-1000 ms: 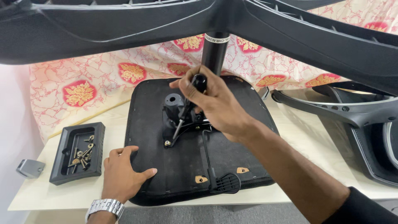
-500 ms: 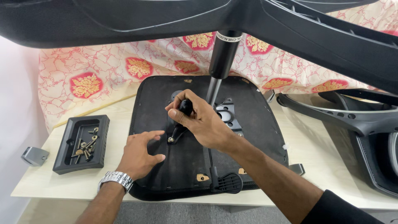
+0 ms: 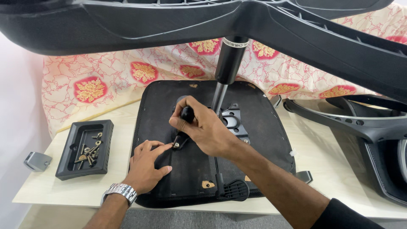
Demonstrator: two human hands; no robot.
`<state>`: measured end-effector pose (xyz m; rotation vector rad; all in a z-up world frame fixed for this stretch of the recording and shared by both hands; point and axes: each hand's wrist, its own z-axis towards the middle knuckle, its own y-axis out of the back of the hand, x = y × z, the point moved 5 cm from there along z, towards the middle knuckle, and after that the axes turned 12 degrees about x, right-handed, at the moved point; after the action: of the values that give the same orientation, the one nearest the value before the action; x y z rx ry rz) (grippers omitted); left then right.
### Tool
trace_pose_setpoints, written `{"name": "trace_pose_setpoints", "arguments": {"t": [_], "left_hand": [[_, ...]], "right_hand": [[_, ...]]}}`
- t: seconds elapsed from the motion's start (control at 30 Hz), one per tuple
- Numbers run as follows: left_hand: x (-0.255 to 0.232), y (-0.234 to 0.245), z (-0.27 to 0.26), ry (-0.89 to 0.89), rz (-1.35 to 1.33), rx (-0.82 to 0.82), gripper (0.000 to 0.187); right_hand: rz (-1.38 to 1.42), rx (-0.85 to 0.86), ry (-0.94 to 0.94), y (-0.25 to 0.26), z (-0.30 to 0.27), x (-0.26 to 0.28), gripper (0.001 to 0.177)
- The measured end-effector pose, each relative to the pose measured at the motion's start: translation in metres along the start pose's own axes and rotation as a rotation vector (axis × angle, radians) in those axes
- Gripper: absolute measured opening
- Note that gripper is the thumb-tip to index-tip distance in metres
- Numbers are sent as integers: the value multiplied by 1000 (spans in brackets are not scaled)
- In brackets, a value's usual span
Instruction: The person disassembles an office chair by removing the gas lift cylinder and base from the seat using a screwdriver. They then attach a plastic back support frame to the underside of the seat cushion, securing it with screws.
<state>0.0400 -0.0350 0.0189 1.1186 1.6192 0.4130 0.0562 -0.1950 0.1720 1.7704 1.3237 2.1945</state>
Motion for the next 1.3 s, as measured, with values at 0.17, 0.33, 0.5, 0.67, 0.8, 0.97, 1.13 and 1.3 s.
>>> {"name": "trace_pose_setpoints", "arguments": {"t": [0.17, 0.33, 0.5, 0.67, 0.8, 0.97, 1.13, 1.3], "left_hand": [[4, -5, 1, -45, -14, -25, 66], [6, -10, 4, 1, -26, 25, 69], [4, -11, 3, -1, -4, 15, 69], [5, -13, 3, -19, -2, 3, 69], [5, -14, 3, -2, -5, 17, 64], [-2, -9, -3, 1, -31, 16, 67], [-10, 17, -9, -95, -479, -107, 65], [-41, 49, -11, -406, -501, -204, 47]], "right_hand": [[-73, 36, 7, 0, -2, 6, 24], [-159, -19, 144, 9, -7, 18, 22], [-140, -23, 102, 12, -8, 19, 23], [-137, -9, 71, 7, -10, 16, 23], [-224, -8, 140, 4, -9, 16, 21], [-334, -61, 259, 0, -11, 18, 25], [-271, -89, 321, -3, -16, 19, 32], [-74, -97, 261, -5, -14, 16, 37]]}}
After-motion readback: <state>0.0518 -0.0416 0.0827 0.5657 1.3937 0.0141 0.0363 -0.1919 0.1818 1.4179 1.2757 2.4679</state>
